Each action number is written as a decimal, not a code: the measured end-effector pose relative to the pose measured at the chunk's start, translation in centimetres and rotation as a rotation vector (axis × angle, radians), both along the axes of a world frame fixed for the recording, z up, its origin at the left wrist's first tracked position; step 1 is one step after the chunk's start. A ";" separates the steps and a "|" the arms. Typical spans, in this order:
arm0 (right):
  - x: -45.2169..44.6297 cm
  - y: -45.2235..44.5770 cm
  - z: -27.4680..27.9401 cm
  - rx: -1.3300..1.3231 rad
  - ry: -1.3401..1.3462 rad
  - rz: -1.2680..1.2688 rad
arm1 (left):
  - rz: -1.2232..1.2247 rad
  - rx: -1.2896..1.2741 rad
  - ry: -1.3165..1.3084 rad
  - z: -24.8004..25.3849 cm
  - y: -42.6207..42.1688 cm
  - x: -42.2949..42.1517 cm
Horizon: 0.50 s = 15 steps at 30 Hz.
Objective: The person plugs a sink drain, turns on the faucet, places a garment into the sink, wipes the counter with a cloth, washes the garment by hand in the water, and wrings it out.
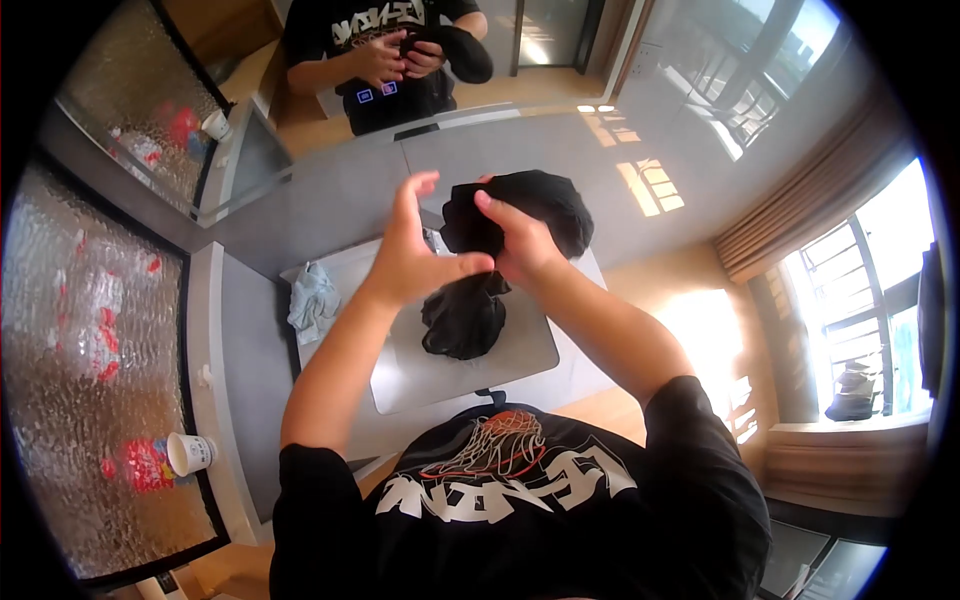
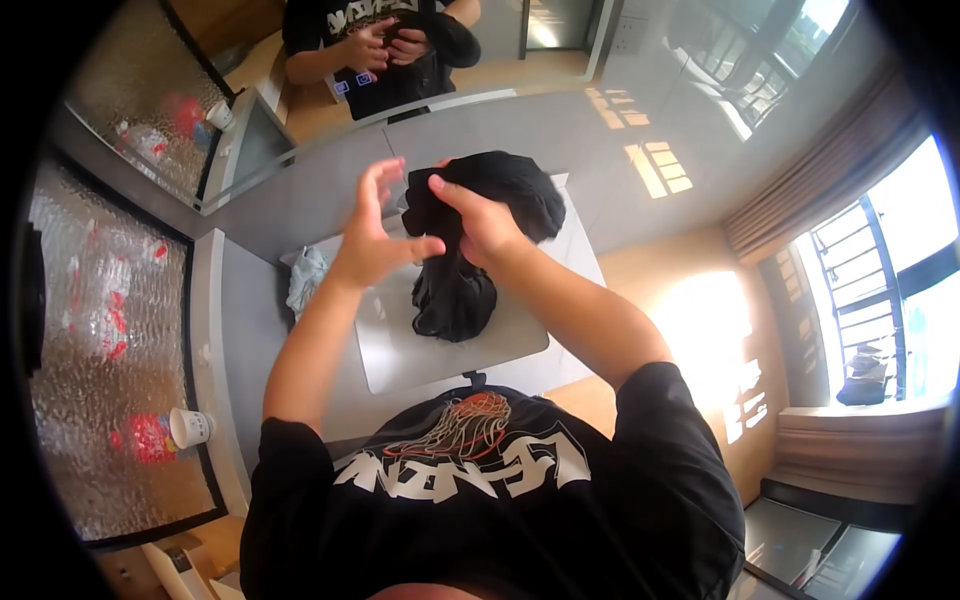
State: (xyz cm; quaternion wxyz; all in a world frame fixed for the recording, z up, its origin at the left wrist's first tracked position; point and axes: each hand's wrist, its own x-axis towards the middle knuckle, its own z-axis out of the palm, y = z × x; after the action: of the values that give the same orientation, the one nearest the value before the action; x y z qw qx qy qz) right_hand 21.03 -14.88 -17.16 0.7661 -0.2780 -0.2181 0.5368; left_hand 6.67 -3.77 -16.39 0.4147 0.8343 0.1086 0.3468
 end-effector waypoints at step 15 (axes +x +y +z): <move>-0.9 -4.3 -1.6 0.029 -0.035 -0.003 | 0.049 -0.297 -0.228 -1.8 -3.5 1.6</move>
State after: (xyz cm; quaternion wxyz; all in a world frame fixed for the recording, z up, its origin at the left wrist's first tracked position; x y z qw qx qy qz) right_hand 20.17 -19.16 -18.79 0.7670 -0.2767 -0.2390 0.5273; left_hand 8.29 -7.23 -18.14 0.5342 0.7163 0.1313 0.4293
